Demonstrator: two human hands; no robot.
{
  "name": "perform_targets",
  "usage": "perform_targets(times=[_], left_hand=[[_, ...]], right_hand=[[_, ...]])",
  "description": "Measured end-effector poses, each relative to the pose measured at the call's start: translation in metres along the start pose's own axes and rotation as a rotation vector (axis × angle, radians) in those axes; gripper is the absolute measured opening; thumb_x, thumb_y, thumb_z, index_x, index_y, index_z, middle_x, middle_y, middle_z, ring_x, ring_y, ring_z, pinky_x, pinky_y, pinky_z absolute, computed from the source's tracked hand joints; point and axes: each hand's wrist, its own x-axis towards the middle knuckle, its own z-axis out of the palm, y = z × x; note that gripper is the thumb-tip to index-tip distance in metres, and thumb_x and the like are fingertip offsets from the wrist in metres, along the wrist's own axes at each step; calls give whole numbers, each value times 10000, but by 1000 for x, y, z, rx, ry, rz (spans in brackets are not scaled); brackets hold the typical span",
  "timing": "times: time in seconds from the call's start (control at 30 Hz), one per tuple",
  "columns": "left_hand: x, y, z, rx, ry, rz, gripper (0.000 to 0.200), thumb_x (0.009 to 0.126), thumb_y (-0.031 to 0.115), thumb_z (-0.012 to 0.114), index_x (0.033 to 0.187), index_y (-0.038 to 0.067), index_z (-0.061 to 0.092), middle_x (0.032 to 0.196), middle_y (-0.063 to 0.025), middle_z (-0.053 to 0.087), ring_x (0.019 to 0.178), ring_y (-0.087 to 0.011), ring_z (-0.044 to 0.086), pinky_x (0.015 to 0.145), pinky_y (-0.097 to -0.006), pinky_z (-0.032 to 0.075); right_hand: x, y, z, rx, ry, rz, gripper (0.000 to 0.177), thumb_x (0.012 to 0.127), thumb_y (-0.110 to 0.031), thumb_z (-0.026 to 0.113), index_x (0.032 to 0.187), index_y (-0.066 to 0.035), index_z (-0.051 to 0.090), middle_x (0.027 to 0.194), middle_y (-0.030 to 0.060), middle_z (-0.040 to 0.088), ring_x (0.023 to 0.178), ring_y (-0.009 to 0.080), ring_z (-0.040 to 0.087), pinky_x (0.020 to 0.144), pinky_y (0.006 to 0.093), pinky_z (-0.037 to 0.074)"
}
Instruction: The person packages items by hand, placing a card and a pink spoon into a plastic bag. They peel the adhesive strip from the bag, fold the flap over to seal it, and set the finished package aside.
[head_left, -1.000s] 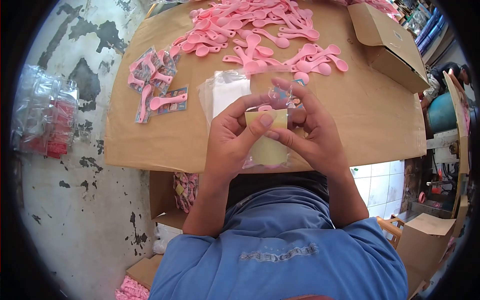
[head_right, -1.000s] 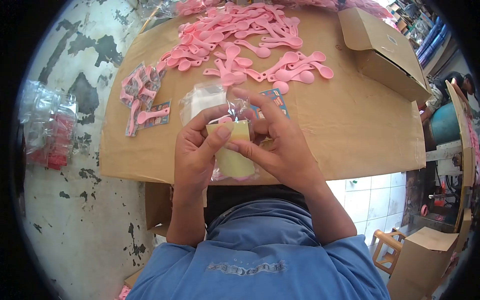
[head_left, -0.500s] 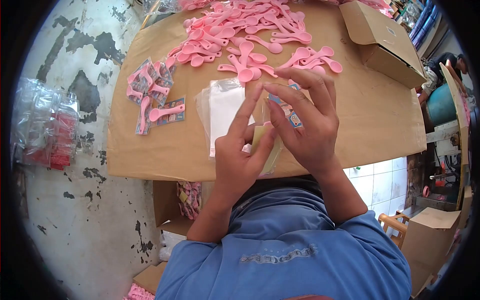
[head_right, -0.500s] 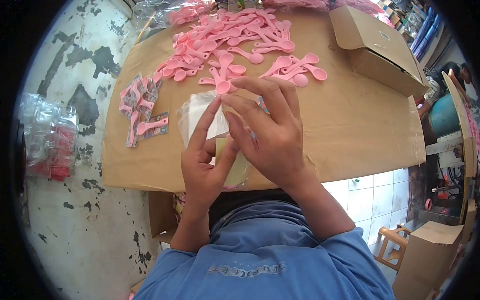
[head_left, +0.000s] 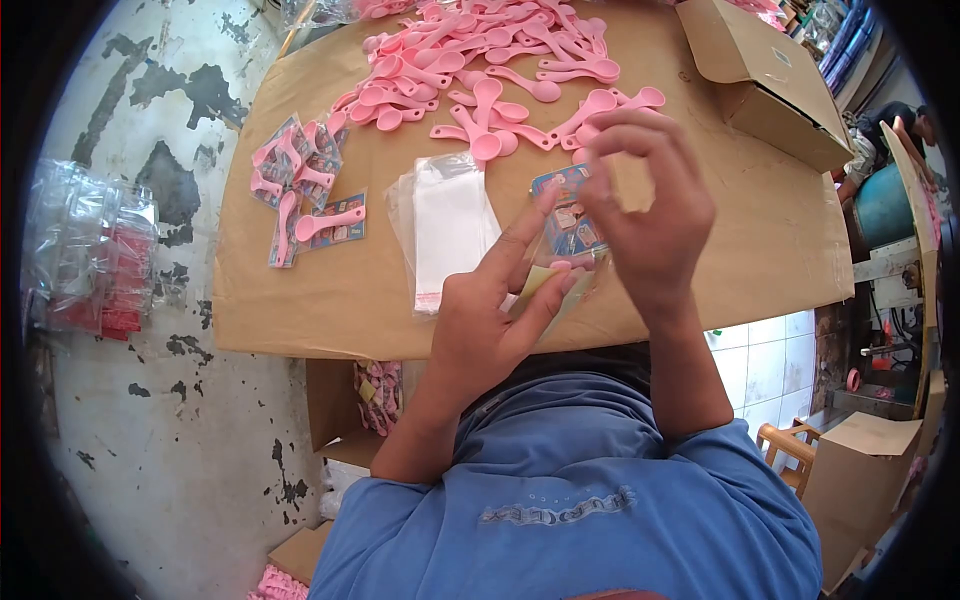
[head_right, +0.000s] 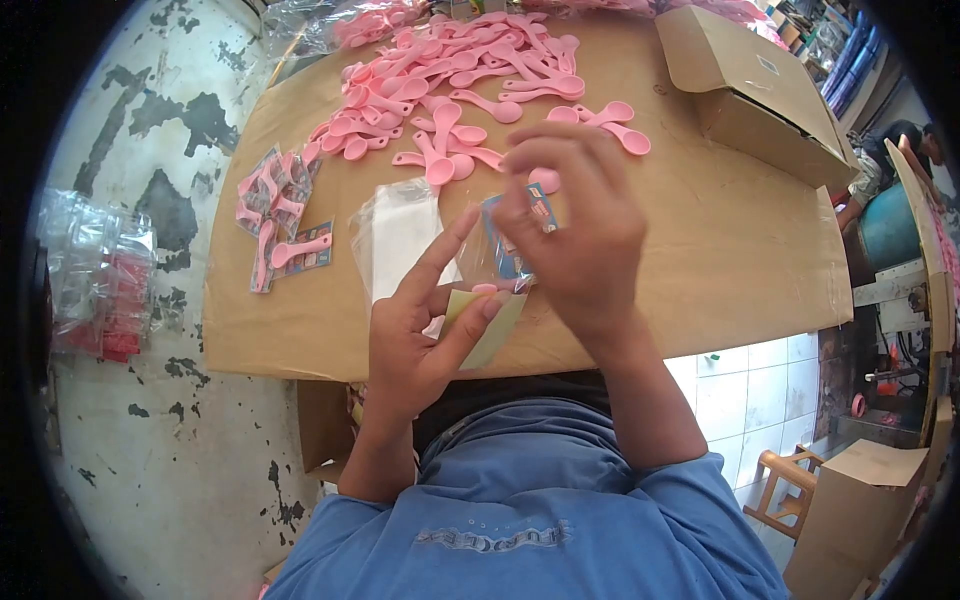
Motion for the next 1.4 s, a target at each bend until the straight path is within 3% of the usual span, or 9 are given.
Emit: perform_targets(times=[0.03, 0.13, 0.23, 0.33, 0.5, 0.73, 0.9, 1.1, 1.4], left_hand=[[-2, -1, -2, -39, -11, -39, 663, 990, 57, 670, 1578, -21, 375, 908, -146, 772, 888, -78, 706, 716, -193, 491], [0, -6, 0, -325, 46, -59, 651, 1009, 99, 670, 1571, -21, 364, 1029, -232, 769, 980, -149, 734, 769, -238, 549], [4, -7, 1, -538, 115, -72, 618, 1018, 122, 666, 1546, -28, 382, 1107, -280, 744, 1026, -213, 744, 826, -292, 589], [7, -8, 1, -639, 131, -84, 540, 1020, 130, 663, 1479, -45, 438, 1181, -307, 714, 1070, -268, 742, 869, -333, 605], [8, -4, 0, -685, 138, -86, 520, 1015, 126, 669, 1455, -37, 446, 1199, -307, 707, 1105, -288, 731, 921, -354, 592], [6, -1, -3, -704, 162, -5, 596, 1008, 67, 673, 1521, 5, 376, 1258, -266, 699, 1172, -230, 690, 984, -338, 560], [6, -4, 1, -599, 204, -2, 488, 1012, 83, 677, 1440, -41, 477, 1251, -223, 707, 1151, -198, 684, 942, -318, 581], [0, -7, -6, -594, 214, -31, 264, 1014, 94, 683, 1227, -60, 657, 1124, -157, 749, 997, -146, 713, 853, -279, 590], [0, -15, 1, -592, 239, 120, 211, 1008, 44, 671, 1199, -45, 667, 1041, -140, 764, 951, -129, 717, 830, -253, 571]], right_hand=[[4, 10, -4, 44, 46, 20, 165, 838, 27, 713, 994, -16, 678, 1088, 133, 721, 1003, 284, 690, 890, 380, 544], [12, 15, -16, 668, 329, 392, 109, 918, 22, 654, 1027, 14, 644, 1106, 162, 721, 982, 245, 699, 880, 344, 553], [20, 12, -37, 832, 422, 438, 74, 972, 30, 559, 1026, 34, 609, 1070, 165, 706, 931, 205, 692, 843, 285, 547], [-1, 23, -52, 985, 128, 441, 87, 970, 44, 511, 986, 33, 596, 1026, 141, 687, 896, 177, 674, 793, 247, 527], [-18, -6, -42, 785, -337, 641, 182, 1000, -24, 569, 1158, 37, 636, 980, 56, 667, 837, 80, 624, 736, 233, 491], [-26, -4, -26, 687, -493, 591, 215, 989, -144, 717, 1142, 2, 676, 940, -10, 659, 802, 34, 588, 693, 209, 465], [-29, -5, -18, 692, -480, 599, 140, 987, -95, 716, 1082, 4, 687, 921, -16, 652, 794, 19, 580, 667, 202, 457], [-30, -8, -21, 783, -421, 659, 118, 999, -59, 687, 1097, 6, 683, 986, 4, 669, 857, 36, 611, 720, 208, 483], [-28, -11, -35, 871, -394, 613, 127, 1015, -34, 650, 1115, -1, 722, 1044, 33, 678, 936, 77, 614, 784, 234, 491]])
